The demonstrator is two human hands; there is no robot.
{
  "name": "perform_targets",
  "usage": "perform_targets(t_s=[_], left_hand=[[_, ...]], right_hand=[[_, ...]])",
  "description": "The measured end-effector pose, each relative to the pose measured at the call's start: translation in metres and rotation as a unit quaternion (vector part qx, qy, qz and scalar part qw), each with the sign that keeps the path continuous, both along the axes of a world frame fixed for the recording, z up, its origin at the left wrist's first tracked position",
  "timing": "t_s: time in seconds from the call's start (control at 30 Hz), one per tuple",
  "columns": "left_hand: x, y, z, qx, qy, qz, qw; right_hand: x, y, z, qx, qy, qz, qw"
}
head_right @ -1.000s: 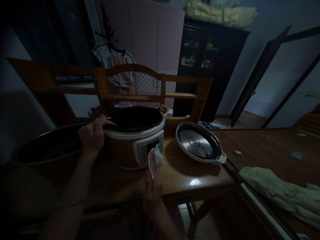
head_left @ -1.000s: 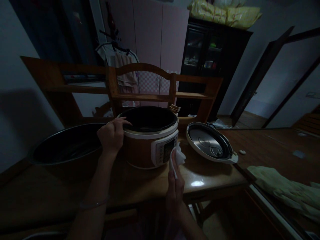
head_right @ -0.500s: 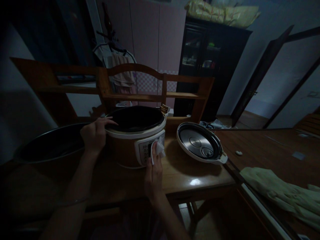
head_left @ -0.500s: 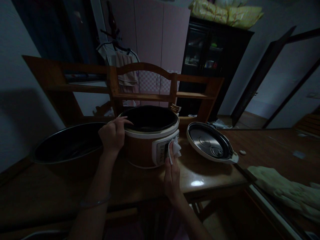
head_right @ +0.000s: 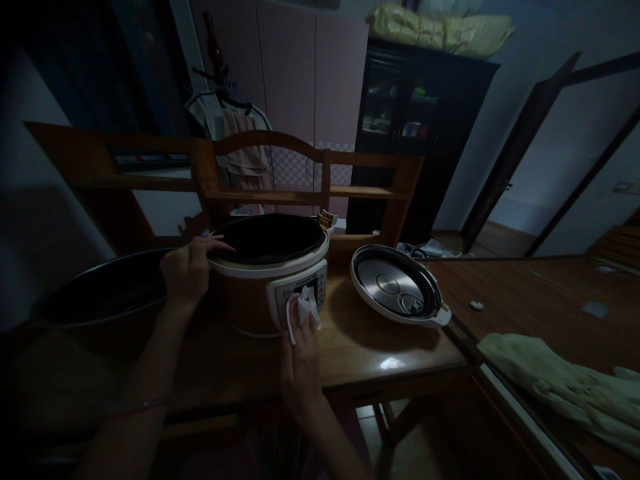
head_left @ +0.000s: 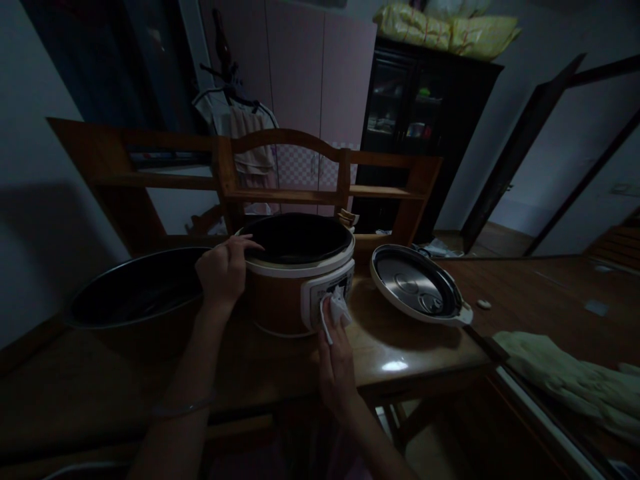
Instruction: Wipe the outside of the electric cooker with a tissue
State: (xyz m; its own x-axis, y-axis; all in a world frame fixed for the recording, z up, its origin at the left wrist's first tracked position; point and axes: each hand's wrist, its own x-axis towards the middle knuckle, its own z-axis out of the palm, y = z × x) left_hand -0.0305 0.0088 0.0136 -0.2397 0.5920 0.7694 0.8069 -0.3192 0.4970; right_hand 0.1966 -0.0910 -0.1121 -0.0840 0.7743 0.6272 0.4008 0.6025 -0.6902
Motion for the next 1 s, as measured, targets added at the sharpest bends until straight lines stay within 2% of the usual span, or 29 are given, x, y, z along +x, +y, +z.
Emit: perform_targets(t_s=[0.17,0.3,0.37,0.47,0.5,0.57,0.6,0.67,0.73,0.8,0.93,1.0], left_hand=[[-0.003,0.000,-0.001,-0.008,-0.007,-0.019,1.000],[-0.005,-0.005,0.005,-0.023,-0.013,-0.079,0.997],[0.001,-0.021,0.009,0.021,0.004,-0.091,0.996],[0.027,-0.064,0.004,0.135,0.015,-0.042,0.990],[0.039,-0.081,-0.003,0.155,0.008,-0.039,0.987],[0.067,-0.112,-0.023,0.106,0.025,-0.078,0.991],[0.081,-0.124,-0.036,0.069,0.062,-0.119,0.989],[0.108,-0.137,-0.063,-0.001,0.101,-0.150,0.984],[0.129,-0.138,-0.088,-0.044,0.135,-0.160,0.977],[0.144,-0.132,-0.106,-0.066,0.146,-0.158,0.974],[0.157,-0.119,-0.126,-0.087,0.148,-0.145,0.974],[0.159,-0.115,-0.134,-0.091,0.137,-0.133,0.977]], right_hand=[[0.007,-0.006,-0.010,-0.010,-0.014,0.007,1.000],[0.008,-0.005,-0.008,0.017,-0.055,0.000,0.998],[0.007,-0.005,-0.004,0.035,-0.075,-0.006,0.997],[0.006,-0.007,0.002,0.053,-0.096,-0.009,0.994],[0.007,-0.008,0.003,0.057,-0.102,-0.008,0.993],[0.010,-0.008,0.002,0.061,-0.116,0.000,0.991],[0.011,-0.007,0.001,0.063,-0.124,0.007,0.990],[0.015,-0.002,-0.005,0.068,-0.138,0.021,0.988],[0.018,0.006,-0.011,0.069,-0.145,0.027,0.987],[0.023,0.011,-0.013,0.062,-0.159,0.024,0.985],[0.054,0.002,-0.003,0.073,-0.223,0.048,0.971],[0.084,-0.013,0.005,0.103,-0.193,0.053,0.974]])
